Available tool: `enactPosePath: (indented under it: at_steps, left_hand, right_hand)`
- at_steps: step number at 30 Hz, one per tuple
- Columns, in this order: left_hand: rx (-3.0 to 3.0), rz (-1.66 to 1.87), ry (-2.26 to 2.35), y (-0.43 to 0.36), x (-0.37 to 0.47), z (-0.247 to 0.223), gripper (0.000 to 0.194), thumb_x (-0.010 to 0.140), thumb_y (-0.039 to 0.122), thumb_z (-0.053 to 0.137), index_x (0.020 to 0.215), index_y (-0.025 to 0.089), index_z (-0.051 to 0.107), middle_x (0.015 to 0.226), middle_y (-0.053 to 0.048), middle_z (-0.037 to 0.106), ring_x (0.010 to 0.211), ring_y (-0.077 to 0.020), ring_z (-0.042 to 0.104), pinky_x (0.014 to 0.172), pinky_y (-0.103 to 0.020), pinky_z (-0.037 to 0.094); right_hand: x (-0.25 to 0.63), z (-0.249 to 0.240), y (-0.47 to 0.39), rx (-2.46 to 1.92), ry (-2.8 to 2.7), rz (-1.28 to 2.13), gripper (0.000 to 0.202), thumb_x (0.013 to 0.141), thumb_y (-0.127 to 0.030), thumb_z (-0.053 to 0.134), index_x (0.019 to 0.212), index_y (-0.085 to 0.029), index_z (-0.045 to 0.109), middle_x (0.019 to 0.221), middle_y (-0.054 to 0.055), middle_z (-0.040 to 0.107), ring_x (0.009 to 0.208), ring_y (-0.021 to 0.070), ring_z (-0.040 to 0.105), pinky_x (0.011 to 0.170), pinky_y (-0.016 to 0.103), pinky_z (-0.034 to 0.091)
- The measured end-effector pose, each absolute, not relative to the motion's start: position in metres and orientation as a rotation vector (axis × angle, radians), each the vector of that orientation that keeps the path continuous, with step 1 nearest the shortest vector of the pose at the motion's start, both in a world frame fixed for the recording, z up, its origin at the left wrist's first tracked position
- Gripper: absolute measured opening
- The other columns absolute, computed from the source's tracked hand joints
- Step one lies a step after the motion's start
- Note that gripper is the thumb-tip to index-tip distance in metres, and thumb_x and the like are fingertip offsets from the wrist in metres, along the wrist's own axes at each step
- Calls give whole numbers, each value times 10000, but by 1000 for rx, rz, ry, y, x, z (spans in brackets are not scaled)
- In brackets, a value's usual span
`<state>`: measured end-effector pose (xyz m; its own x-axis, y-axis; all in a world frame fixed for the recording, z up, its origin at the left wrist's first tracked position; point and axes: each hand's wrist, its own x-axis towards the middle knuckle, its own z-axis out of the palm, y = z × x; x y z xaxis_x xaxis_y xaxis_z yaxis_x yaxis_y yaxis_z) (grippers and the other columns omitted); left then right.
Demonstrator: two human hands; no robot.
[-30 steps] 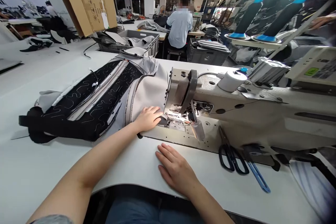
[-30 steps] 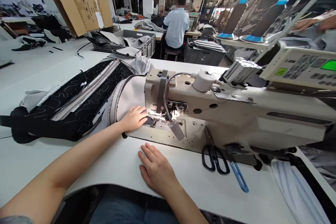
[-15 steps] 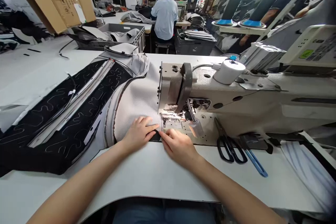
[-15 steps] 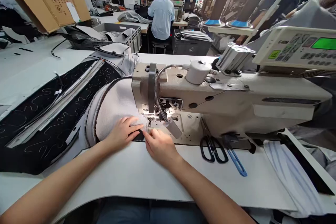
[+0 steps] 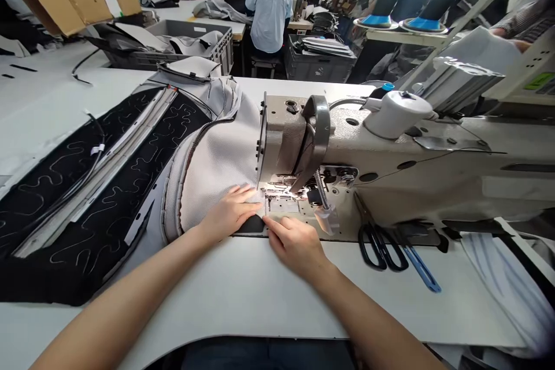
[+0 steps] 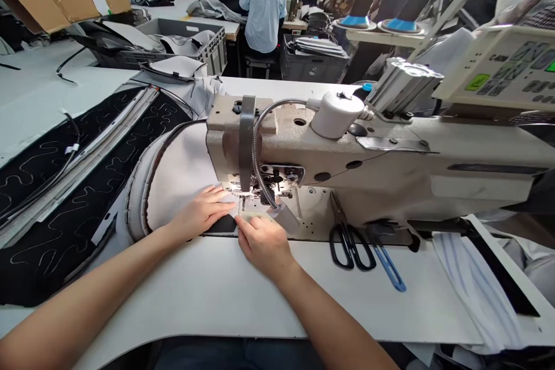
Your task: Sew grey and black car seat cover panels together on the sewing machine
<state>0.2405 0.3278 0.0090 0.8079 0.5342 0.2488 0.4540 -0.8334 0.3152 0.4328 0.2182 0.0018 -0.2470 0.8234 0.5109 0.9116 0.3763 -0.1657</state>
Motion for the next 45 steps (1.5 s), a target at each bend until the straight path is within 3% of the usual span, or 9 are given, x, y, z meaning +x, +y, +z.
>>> enactPosePath:
  at_steps: [12, 40, 45]
  left_hand:
    - [2702, 452, 828, 329, 249, 12, 320, 964, 267, 395, 1146, 245, 657, 1129, -55, 641, 1123, -196, 535, 1090, -451, 329]
    - [2720, 521, 799, 329, 247, 5, 253, 930, 275, 482, 1048, 271, 706, 1291, -54, 583, 1245, -240, 486, 1087, -511, 345]
    - [2697, 526, 812, 336, 252, 8, 276, 945, 272, 451, 1044, 255, 707, 1164, -42, 647, 1195, -217, 515, 1108, -483, 326]
  right_hand:
    - [438, 2, 218, -1563, -2108, -178, 307, 947, -254, 421, 1104, -210, 682, 635, 1, 577, 609, 103, 547, 511, 248, 306]
    - [438, 2, 216, -1481, -2149, -334, 277, 929, -213, 447, 1049, -188, 695, 594, -8, 545, 563, 108, 502, 539, 265, 316]
    - [435, 1, 219, -1521, -2132, -359, 299, 939, -228, 425, 1072, -179, 688, 596, -1, 575, 557, 107, 523, 513, 273, 290]
